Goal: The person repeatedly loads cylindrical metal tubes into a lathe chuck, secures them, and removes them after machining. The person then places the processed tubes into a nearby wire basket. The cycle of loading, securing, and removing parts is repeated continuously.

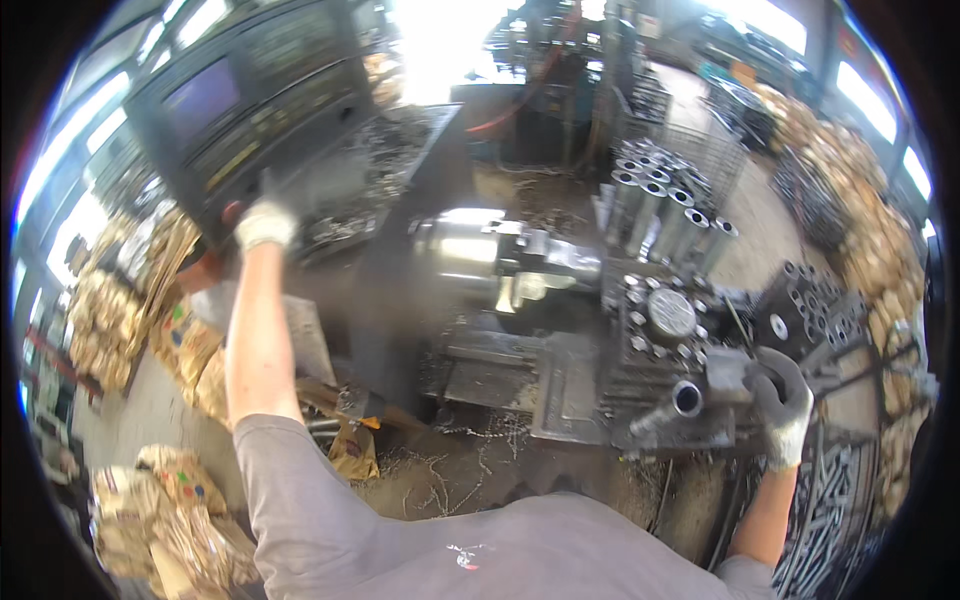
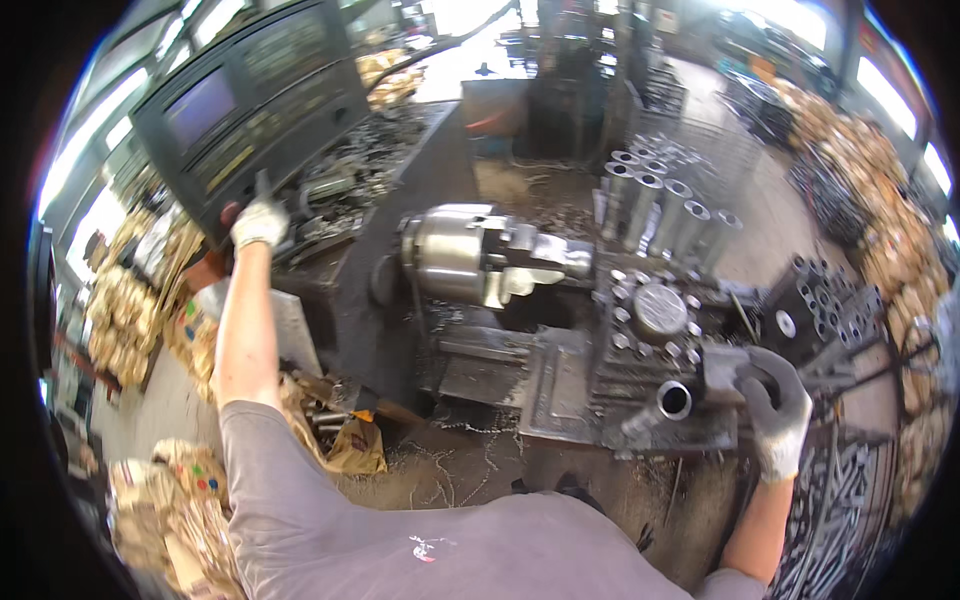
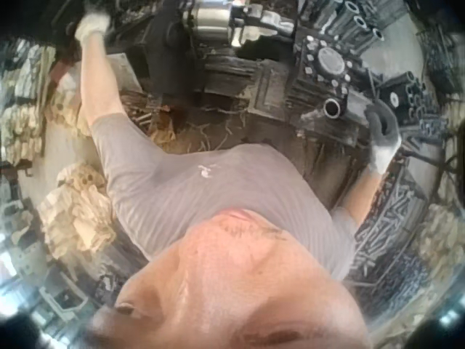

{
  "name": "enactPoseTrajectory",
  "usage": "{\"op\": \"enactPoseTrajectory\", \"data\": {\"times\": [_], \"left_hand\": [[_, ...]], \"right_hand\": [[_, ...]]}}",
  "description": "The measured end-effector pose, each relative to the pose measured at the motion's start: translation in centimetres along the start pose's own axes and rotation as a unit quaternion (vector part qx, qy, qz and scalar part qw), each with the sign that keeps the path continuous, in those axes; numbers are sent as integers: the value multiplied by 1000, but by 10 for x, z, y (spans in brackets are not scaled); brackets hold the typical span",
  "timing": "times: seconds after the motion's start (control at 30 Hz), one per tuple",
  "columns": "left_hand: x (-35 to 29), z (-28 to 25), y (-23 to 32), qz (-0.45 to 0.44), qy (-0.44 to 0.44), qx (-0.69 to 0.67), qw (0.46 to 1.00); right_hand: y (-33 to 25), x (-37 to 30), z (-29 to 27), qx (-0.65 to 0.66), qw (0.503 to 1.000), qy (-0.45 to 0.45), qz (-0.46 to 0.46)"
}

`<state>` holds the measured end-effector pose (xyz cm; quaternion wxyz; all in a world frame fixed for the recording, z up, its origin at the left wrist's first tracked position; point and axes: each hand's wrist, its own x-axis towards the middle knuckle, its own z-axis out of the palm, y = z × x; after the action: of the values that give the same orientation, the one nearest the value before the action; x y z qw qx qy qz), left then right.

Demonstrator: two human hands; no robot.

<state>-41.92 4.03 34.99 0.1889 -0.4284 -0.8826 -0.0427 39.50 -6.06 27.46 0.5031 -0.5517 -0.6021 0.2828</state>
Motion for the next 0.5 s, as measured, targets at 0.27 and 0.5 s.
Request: {"op": "enactPoseTrajectory", "data": {"times": [0.27, 0.5], "left_hand": [[-274, -40, 169, 177, 198, -443, 856], [-626, 205, 110, -158, -382, -455, 789]], "right_hand": [[44, -49, -41, 14, 999, 1, 52], [109, -31, -14, 70, 984, -129, 98]]}}
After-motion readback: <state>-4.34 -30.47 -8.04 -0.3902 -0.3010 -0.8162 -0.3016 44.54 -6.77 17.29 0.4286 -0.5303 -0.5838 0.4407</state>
